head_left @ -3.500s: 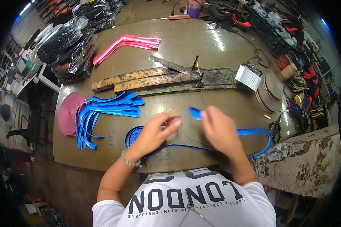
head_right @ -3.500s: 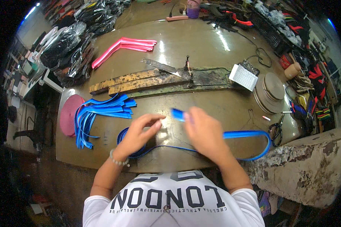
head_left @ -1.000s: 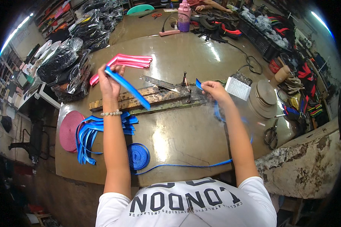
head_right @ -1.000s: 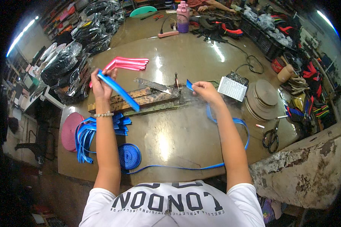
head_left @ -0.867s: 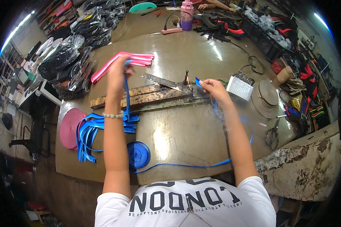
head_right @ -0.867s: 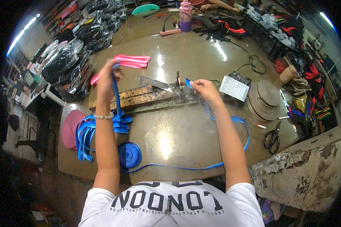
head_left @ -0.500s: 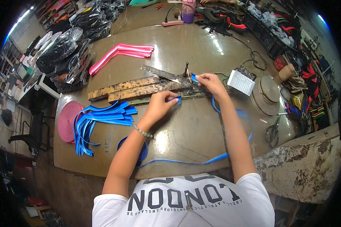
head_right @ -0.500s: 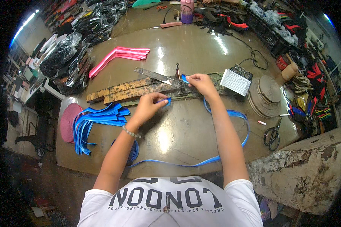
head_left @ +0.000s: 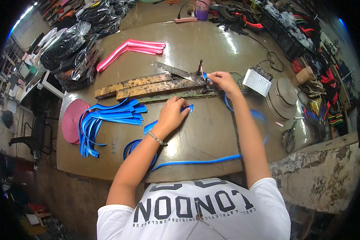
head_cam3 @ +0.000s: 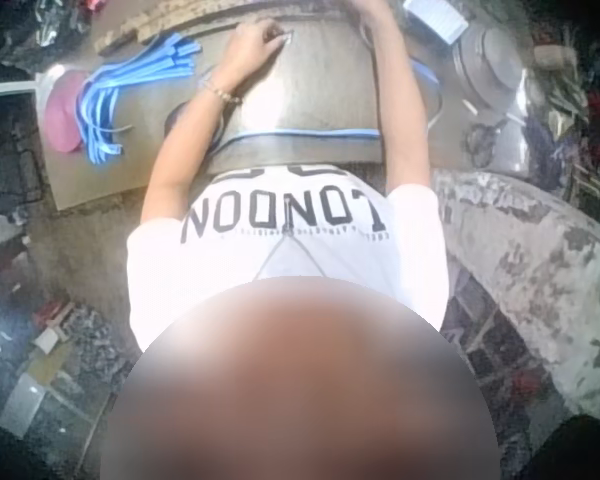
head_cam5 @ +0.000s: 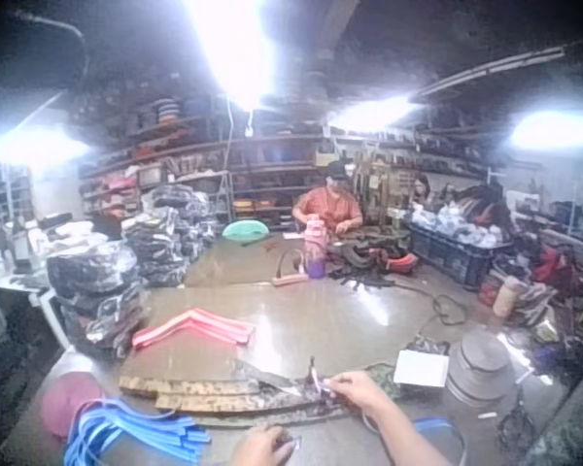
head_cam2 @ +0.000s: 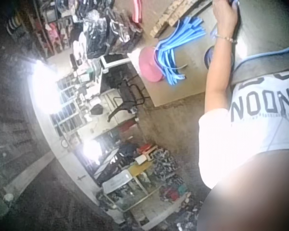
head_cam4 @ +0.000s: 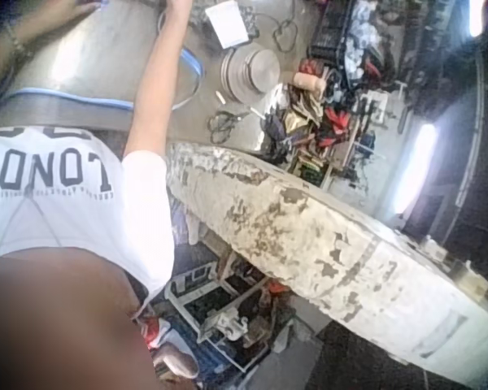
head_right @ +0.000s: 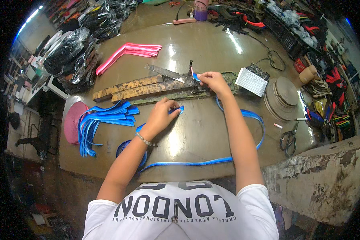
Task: The person repeatedly measures and cuts blue rubber straps using a heated wire cutter on a wooden guide. After cutting multiple pieces, they gather the cut straps into a neat stack and briefly handle a pink strap.
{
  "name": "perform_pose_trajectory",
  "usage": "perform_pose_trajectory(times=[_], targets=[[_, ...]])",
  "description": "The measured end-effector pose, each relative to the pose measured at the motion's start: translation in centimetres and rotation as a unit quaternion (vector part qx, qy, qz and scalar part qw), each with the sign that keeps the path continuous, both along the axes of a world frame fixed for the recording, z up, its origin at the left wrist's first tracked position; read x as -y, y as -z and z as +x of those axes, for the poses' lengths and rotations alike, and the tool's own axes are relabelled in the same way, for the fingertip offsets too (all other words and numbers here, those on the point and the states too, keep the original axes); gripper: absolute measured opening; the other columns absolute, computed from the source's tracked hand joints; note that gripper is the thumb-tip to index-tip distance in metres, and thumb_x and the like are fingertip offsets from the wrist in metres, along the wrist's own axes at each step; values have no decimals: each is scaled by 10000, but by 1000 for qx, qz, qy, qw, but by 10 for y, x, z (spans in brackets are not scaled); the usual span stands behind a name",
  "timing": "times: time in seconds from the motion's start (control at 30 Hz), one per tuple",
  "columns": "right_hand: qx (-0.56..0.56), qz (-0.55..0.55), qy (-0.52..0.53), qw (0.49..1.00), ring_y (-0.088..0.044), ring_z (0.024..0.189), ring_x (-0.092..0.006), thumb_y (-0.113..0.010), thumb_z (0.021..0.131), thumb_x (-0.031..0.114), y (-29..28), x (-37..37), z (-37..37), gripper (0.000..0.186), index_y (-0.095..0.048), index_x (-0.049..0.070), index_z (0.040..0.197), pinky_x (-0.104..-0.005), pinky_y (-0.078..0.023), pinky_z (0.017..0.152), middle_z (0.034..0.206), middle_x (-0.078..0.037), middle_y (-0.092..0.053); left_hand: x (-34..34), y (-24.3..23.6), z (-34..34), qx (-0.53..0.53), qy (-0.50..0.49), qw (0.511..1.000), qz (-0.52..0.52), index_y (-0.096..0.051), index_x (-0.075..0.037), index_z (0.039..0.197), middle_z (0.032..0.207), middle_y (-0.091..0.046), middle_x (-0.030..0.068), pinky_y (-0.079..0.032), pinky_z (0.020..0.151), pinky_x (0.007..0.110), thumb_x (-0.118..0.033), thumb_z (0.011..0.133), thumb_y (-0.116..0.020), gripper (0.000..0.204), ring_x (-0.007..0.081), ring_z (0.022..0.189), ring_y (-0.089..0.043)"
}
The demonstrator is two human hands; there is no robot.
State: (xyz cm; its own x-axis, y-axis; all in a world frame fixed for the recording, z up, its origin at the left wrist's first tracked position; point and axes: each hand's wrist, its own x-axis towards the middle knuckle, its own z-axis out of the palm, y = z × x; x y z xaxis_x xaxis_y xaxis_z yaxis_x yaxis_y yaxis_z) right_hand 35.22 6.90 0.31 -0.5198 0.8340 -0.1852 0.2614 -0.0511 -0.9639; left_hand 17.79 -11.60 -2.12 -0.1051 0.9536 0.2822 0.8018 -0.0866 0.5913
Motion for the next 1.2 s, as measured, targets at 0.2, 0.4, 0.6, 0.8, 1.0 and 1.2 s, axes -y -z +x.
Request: perform_pose_trajectory(times=[0.2,0.4,0.6,0.8,1.0,1.2], targets=[[-19,187,98,977,-560,708,-89,-676,818,233,-16,56,17,262,-677,-13,909,-247,-445,670,764,-47,-657,3,2,2,-23,8,1000,16,-617,-42,877,882,-564,131,-448,784,411,-204,780,-666,195,321,879,-538],[102,202,72,971,-671,758,-274,-665,802,190,27,125,-2,244,-679,4,959,-347,-507,698,830,-190,-673,2,3,2,5,3,1000,3,-616,-37,881,868,-569,134,-450,782,407,-183,776,-666,187,317,881,-540],[126,243,36,961,-658,785,-328,-632,817,185,37,118,-7,224,-678,22,965,-378,-508,717,839,-194,-667,2,-1,1,14,1,1000,-16,-619,-48,894,876,-578,135,-456,776,413,-193,780,-663,190,321,881,-551],[124,311,67,940,-647,798,-329,-625,810,190,30,131,-15,189,-681,39,908,-398,-502,704,856,-179,-660,1,-3,1,14,0,1000,-25,-625,-58,895,877,-583,134,-459,777,422,-212,788,-658,190,326,896,-557],[342,596,-8,726,-549,914,-294,-554,840,114,30,145,-22,166,-636,9,939,-396,-447,724,946,-120,-571,-1,-1,0,4,3,999,-35,-636,-73,906,879,-584,130,-461,777,420,-207,784,-660,183,327,897,-557],[369,499,-23,784,-510,933,-317,-521,817,65,35,156,-32,221,-590,-52,991,-402,-444,763,968,-157,-521,-2,-1,-2,28,7,999,-44,-636,-75,902,875,-580,129,-464,770,419,-201,777,-665,180,325,895,-559]])
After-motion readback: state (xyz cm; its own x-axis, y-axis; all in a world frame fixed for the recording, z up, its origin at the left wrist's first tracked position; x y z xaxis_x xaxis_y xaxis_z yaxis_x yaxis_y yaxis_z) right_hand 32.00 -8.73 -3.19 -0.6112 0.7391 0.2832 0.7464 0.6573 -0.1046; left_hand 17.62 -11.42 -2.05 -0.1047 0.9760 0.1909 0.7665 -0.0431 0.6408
